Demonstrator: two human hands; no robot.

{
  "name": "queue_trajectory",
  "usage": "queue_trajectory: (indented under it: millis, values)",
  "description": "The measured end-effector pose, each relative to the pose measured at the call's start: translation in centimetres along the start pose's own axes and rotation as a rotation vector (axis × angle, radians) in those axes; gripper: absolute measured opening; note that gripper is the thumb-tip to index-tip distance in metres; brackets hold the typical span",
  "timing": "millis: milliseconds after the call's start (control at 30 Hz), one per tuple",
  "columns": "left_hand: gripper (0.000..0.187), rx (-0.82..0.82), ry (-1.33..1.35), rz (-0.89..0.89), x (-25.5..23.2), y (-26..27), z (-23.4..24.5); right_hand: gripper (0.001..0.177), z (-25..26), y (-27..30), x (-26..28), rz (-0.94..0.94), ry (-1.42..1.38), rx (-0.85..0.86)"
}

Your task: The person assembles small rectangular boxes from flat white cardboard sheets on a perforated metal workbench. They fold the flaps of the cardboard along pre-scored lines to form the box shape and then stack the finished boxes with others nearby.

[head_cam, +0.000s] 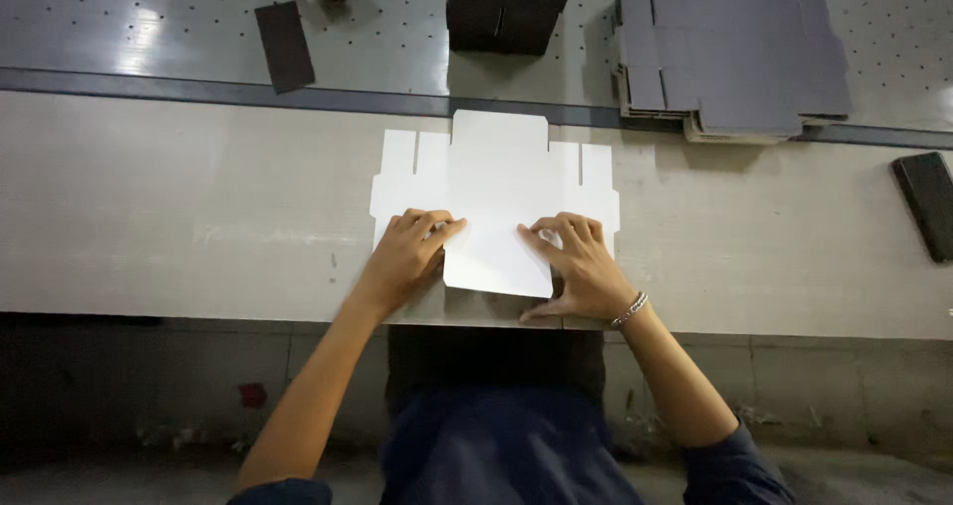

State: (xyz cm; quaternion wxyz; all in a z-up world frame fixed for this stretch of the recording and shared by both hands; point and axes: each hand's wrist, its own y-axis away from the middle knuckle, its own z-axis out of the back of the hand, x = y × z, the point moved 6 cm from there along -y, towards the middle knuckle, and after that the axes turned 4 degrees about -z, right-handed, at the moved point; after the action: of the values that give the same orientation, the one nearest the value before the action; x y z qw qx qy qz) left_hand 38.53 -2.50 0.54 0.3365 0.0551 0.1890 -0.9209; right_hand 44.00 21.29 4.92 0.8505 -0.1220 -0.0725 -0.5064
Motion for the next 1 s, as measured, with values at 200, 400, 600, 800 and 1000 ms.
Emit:
queue_trajectory:
  millis: [200,400,600,800,1000]
  values:
    - [0.046,0.021,0.028,0.043,0.0,0.0,0.3,0.065,-1.6,-0.3,-3.0,-0.109,-0.068,-0.074]
    - [0.045,0.007,0.041,0.073,-0.5,-0.1,1.0,0.038,-1.2,-0.3,-2.3,-0.029,0.034,-0.244]
    - [0.032,0.04,0.249,0.198,0.6,-0.1,0.3,0.027,-1.9,-1.1,-4.1,-0.145,-0.286,-0.242]
    - [0.063,-0.181,0.344,0.402,0.7,-4.0,4.6,0.081,-0.9,-3.3,-4.8,-0.522,-0.523,-0.359]
    - [0.04,-0.061,-0.092,0.076,2.3,-5.4,-0.1,0.063,0.2,-5.2,-5.1,-0.36,0.081,-0.136]
